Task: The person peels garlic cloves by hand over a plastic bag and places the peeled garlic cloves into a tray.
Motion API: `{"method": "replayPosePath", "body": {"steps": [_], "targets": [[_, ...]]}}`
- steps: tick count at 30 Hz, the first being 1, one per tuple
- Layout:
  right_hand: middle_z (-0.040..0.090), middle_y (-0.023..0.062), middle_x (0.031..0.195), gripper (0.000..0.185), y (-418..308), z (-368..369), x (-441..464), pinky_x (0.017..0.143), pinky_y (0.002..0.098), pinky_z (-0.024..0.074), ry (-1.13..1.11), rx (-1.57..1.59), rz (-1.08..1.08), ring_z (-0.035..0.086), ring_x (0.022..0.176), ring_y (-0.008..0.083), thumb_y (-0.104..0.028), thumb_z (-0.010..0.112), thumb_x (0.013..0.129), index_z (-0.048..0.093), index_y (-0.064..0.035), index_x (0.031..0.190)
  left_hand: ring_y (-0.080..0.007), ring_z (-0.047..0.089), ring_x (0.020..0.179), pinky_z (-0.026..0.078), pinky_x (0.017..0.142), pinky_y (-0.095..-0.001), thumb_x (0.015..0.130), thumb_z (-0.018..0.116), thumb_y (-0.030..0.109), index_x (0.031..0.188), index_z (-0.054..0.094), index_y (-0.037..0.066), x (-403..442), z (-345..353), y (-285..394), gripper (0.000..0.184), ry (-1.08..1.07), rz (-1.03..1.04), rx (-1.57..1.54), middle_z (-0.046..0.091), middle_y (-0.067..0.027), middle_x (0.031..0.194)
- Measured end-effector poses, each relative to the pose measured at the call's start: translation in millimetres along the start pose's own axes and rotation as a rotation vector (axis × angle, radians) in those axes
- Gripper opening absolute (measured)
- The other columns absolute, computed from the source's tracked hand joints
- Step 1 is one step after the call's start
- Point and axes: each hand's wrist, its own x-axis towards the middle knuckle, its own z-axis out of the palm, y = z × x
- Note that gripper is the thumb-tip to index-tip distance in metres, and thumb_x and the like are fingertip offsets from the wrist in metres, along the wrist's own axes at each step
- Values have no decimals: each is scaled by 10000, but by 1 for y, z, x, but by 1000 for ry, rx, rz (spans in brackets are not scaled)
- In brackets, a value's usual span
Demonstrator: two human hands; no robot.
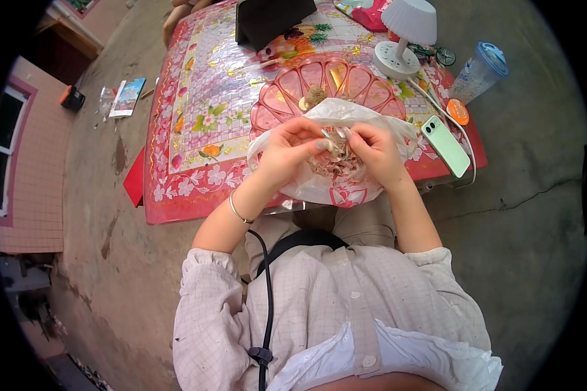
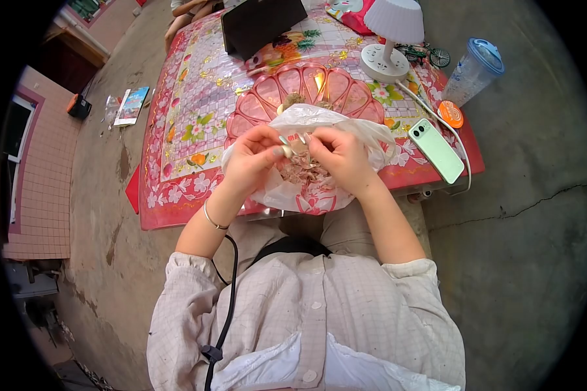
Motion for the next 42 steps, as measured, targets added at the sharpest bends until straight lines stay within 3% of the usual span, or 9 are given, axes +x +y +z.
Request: {"method": "replayPosePath", "body": {"steps": [3,5,8,14,17,29,42], "targets": [[452,-3,515,168,-2,-1,1,452,229,335,-45,-117,83,402,479,55,-160,545,764,537,-8,692,-143,585,760,477,666,-222,760,575,9,913,521,-6,0,-5,-5,163,101,75,-80,595,-105,865],[507,7,568,136,-9,3,1,475,235,363,-103,-377,116,455,503,73,-154,576,727,548,-21,715,-149,585,799,476,676,-216,773,556,4,949,530,-18,0,-4,-5,179,165,112,-140,593,-114,909],[560,16,665,124,-8,8,2,509,242,395,-39,-414,47,500,547,88,-137,578,709,567,-37,782,-151,579,837,475,691,-214,780,544,-1,985,526,-23,0,-2,-4,207,218,122,-134,593,-117,922],[587,28,784,209,2,6,1,548,220,420,-19,-77,-9,526,616,80,-116,546,741,574,-46,936,-146,575,833,471,723,-235,773,550,-8,970,543,-29,0,0,-3,199,193,156,-86,592,-112,923],[588,34,815,199,-2,4,-1,552,207,419,-59,-37,-89,528,628,78,-117,535,762,569,-25,935,-141,572,825,467,731,-242,766,557,-9,939,561,-31,0,0,-6,174,172,166,-17,594,-104,918],[515,4,694,140,-11,-1,-4,511,190,363,-231,182,46,444,592,37,-119,481,810,527,4,860,-109,569,743,465,674,-217,751,583,2,889,585,-46,1,3,-3,146,112,26,116,608,-77,838],[526,8,665,141,-6,-3,-2,530,187,387,-262,201,100,480,600,54,-126,448,824,515,-12,777,-108,546,745,437,677,-221,750,580,0,867,580,-41,1,8,1,124,117,-51,167,590,-71,815]]}}
